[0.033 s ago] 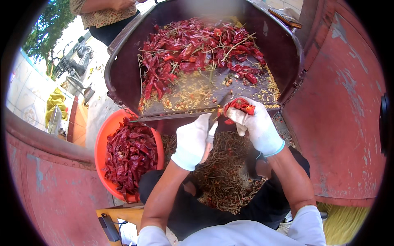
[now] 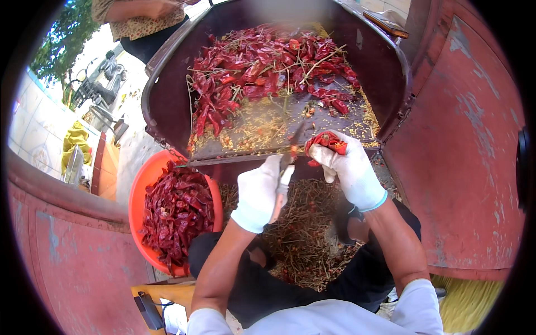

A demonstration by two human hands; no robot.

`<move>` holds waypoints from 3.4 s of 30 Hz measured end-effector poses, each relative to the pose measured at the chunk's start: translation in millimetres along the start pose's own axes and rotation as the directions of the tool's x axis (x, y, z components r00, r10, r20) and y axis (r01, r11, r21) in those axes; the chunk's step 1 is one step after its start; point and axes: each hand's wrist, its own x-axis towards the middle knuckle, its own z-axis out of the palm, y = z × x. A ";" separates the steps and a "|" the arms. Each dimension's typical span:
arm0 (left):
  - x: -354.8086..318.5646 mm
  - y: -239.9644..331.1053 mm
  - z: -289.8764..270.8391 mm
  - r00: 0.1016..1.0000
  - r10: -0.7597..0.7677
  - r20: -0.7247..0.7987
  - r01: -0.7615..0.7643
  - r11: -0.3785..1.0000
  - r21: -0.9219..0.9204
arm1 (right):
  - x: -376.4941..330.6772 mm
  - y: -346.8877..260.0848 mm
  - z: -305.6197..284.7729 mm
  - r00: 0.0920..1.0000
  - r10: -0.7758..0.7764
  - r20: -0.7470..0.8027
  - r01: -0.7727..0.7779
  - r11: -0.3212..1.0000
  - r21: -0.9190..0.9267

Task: The person removes stems and seeds from red peppers using scissors and by hand, then places the processed peppers into an orange container.

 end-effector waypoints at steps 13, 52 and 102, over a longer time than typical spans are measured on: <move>6.1 6.3 -21.7 0.980 0.153 0.124 -0.172 0.973 0.156 | -1.6 7.6 -24.7 0.928 -0.359 0.099 0.351 0.758 -0.549; 2.9 -5.0 -38.1 0.928 0.220 0.302 -0.267 0.955 0.125 | -2.1 21.0 -44.6 0.852 -0.460 0.251 0.451 0.399 -0.799; -7.6 7.5 -25.3 0.974 0.004 0.227 0.200 0.461 -0.865 | -9.3 29.1 -16.7 0.900 0.067 0.432 -0.299 0.815 0.497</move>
